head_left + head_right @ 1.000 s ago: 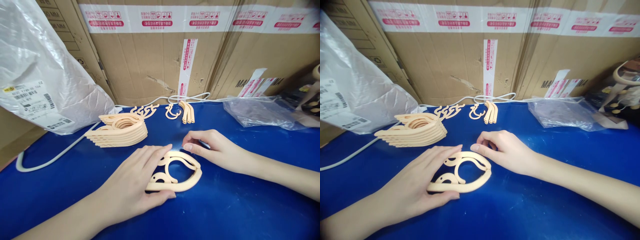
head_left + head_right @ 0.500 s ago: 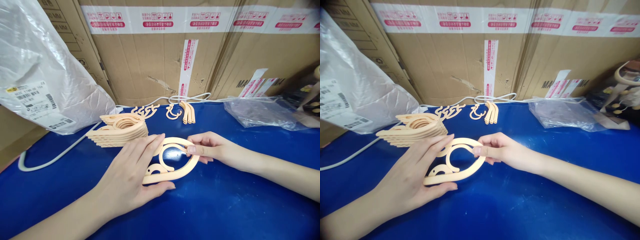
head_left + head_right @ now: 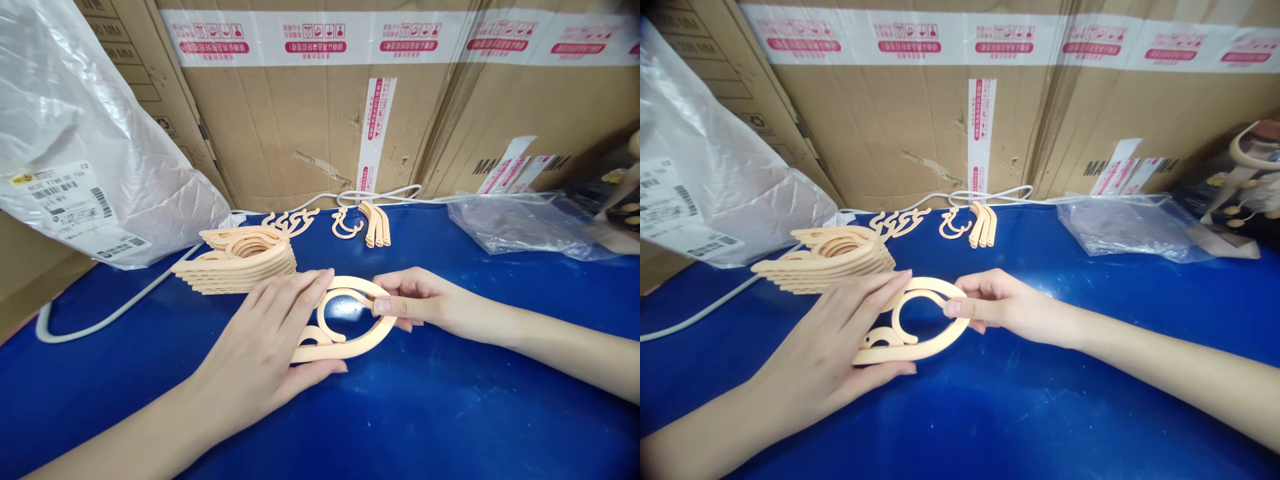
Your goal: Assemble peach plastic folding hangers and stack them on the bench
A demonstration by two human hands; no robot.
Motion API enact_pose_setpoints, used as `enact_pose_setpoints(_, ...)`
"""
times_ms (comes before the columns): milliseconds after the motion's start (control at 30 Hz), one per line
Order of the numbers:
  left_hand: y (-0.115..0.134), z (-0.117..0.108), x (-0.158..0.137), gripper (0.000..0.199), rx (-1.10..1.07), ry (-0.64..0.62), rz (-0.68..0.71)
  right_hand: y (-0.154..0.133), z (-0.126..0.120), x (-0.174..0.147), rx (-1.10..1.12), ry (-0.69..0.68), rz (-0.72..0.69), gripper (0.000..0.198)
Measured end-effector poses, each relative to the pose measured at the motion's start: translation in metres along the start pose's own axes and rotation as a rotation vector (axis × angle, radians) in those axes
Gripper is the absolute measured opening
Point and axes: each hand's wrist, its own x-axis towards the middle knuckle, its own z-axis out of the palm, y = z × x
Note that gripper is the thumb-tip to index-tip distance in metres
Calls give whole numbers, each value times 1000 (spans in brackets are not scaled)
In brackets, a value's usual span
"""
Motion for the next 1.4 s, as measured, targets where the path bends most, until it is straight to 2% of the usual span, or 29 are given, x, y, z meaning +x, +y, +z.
enact_pose_setpoints(533, -1, 2, 0, 81, -22, -5, 43, -4, 4, -2, -9, -31, 1, 25)
enact_pose_setpoints(1000, 3, 0, 1, 74, -22, -5, 14, -7, 9, -3, -40, 13, 10, 26)
enact_pose_setpoints(1400, 4, -1, -1, 73, -19, 9, 27, -8, 11, -5, -3, -13, 4, 23)
